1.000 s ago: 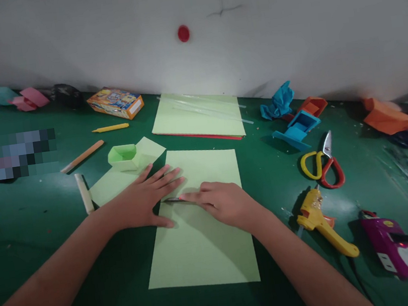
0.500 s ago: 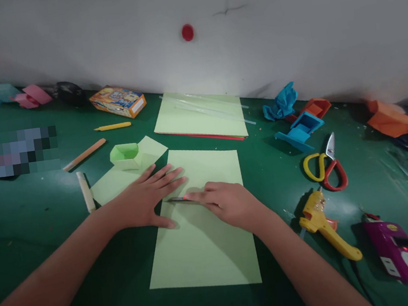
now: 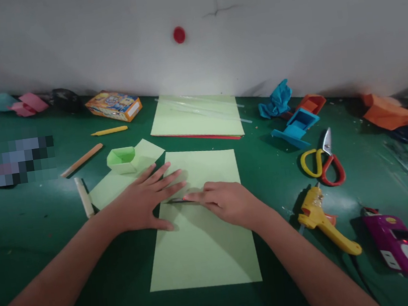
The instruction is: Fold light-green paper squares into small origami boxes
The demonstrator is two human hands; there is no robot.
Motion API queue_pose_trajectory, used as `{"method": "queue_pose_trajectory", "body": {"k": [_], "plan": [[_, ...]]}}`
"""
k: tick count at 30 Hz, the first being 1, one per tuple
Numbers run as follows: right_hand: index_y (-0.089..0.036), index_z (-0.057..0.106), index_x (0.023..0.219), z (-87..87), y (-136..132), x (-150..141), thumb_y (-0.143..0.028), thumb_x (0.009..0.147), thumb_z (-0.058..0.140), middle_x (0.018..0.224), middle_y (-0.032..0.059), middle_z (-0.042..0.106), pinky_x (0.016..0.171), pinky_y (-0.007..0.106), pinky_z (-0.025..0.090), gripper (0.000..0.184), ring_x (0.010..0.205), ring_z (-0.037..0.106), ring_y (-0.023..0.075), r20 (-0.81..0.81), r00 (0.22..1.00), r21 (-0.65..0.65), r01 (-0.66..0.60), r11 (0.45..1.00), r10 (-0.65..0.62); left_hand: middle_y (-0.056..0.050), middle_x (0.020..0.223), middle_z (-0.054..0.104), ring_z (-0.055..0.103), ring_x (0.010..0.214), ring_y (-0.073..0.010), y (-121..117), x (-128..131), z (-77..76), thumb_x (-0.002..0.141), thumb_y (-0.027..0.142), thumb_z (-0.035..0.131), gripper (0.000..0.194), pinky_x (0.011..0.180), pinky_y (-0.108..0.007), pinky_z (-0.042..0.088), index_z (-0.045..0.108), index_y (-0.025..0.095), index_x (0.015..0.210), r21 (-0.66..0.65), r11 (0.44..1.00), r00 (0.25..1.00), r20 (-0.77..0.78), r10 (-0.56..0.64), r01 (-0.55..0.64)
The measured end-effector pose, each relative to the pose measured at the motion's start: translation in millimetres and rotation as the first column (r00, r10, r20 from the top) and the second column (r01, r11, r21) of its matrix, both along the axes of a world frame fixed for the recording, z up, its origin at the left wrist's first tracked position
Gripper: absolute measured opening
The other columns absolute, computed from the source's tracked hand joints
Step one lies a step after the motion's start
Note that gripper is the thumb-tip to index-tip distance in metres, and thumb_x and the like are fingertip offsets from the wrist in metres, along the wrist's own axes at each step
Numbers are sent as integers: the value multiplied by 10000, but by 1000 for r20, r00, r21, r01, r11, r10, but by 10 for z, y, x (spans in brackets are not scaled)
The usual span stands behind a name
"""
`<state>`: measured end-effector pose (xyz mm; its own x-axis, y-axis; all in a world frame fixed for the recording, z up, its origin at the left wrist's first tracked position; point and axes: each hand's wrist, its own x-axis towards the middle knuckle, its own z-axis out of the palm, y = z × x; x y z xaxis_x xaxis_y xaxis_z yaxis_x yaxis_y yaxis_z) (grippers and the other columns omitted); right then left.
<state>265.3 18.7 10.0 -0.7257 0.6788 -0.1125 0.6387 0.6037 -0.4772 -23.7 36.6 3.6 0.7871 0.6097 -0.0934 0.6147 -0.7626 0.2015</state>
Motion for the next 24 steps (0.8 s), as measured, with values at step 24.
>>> {"method": "queue_pose_trajectory", "body": {"k": [24], "plan": [[-440, 484, 1498, 33, -3, 33, -356, 1104, 354, 1004, 21, 618, 764, 284, 447, 424, 920, 610, 180, 26, 999, -44, 28, 999, -27, -31, 1708, 119, 103, 1570, -365, -86, 48, -91, 923, 750, 500, 891, 1248, -571, 15, 202, 305, 1635, 65, 995, 995, -56, 86, -82]]}}
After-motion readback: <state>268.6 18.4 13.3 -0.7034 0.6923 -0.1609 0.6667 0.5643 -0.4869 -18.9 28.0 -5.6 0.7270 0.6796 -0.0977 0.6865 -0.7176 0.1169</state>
